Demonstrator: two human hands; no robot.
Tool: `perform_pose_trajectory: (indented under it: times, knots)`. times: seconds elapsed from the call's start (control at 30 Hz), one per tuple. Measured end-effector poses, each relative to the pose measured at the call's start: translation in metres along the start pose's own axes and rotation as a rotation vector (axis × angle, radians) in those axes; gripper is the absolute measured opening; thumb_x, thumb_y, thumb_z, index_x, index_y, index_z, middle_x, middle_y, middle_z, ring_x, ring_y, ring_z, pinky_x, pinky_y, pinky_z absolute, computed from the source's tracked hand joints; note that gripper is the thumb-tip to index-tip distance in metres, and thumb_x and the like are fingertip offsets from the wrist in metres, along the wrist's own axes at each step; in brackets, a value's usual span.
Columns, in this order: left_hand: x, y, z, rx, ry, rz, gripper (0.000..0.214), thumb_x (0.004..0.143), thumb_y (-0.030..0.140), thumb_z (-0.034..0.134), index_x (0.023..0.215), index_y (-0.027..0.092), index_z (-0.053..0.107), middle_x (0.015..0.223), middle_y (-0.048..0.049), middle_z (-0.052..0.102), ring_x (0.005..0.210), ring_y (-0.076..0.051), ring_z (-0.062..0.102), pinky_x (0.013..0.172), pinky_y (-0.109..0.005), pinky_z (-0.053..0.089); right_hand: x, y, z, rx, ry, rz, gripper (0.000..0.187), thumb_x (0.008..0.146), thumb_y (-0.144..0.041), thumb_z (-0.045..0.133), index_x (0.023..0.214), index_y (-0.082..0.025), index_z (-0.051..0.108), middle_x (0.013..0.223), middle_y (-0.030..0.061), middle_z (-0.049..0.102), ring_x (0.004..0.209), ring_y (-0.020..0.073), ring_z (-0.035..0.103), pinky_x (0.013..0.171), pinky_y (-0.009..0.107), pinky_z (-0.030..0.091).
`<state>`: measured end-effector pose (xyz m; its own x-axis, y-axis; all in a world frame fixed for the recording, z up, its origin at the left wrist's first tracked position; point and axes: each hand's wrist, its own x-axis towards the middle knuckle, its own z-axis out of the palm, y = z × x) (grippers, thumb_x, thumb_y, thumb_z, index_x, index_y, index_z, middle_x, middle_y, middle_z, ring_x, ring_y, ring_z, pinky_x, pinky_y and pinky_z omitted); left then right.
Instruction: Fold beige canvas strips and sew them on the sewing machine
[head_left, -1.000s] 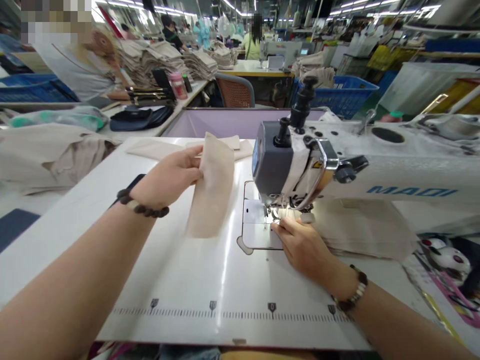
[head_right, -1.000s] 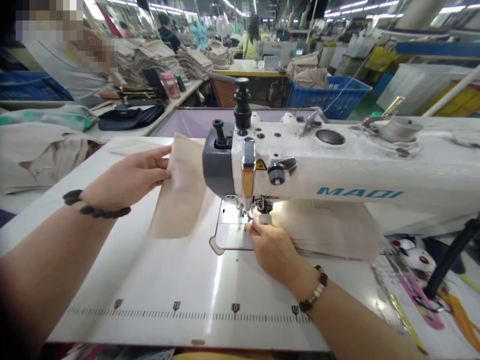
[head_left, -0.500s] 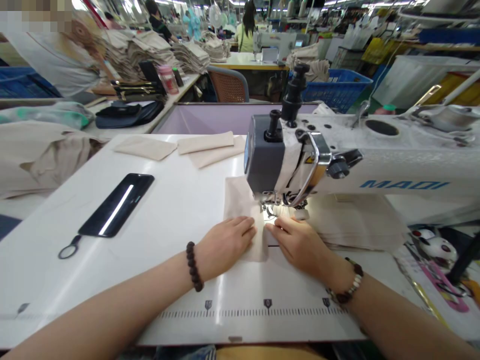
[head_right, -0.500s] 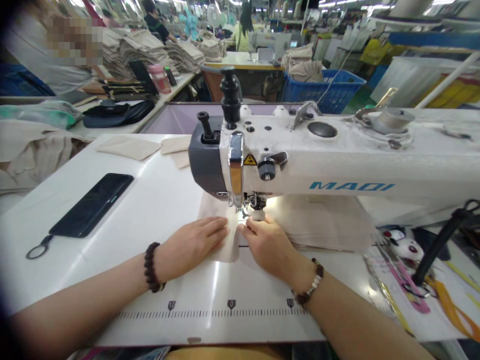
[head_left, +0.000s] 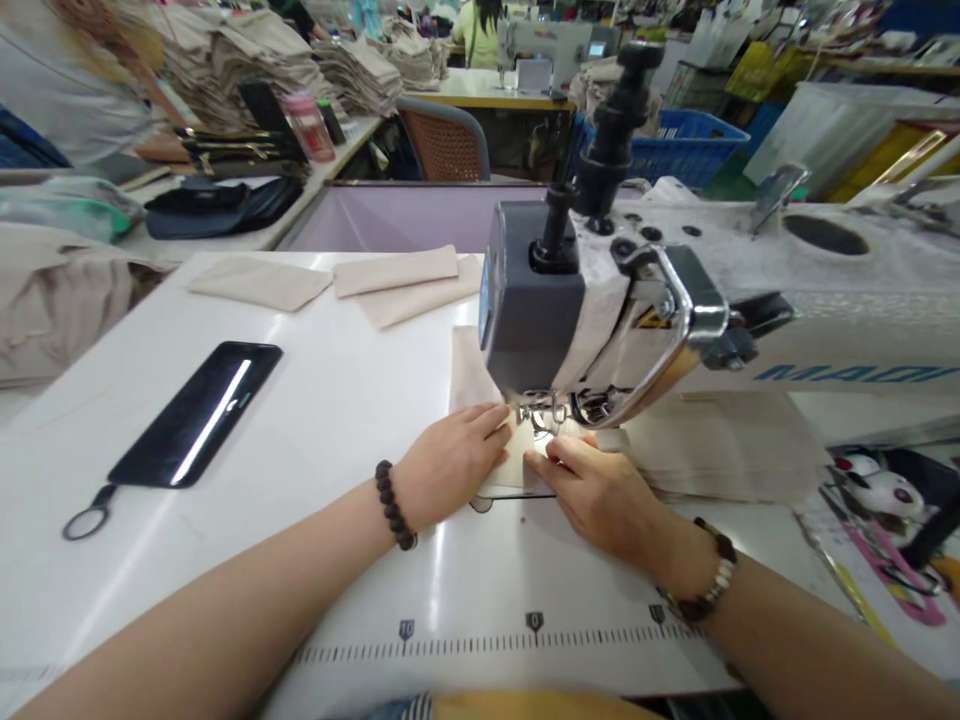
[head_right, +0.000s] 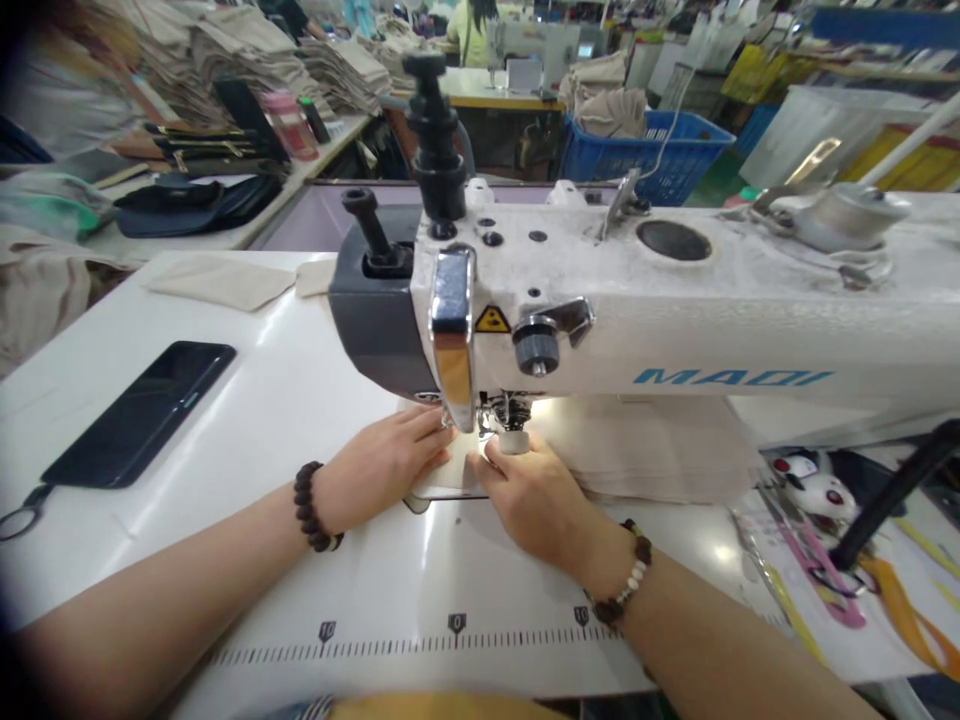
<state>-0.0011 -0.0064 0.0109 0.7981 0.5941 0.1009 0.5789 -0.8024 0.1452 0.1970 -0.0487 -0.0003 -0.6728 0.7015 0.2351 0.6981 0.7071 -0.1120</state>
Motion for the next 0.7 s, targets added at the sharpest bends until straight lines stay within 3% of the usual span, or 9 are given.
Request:
perform_pose_trajectory:
  times: [0.7]
  knots:
    - [0.0013, -0.0034, -0.0037, 0.003, 0.011, 0.025, 0.016, 0.088, 0.013, 0.043, 0.094, 0.009, 0.057, 0.102, -0.0124, 0.055, 0.101, -0.021, 0.051, 0.089, -0.034, 0.044, 0.0002, 0.0003, 0.0046, -0.063, 0.053, 0.001, 0.027, 0.087, -0.010, 0.036, 0.104, -0.011, 0.058, 0.078, 0.0067, 0.055, 0.066, 0.0156, 0.045, 0.063, 0.029, 0.033]
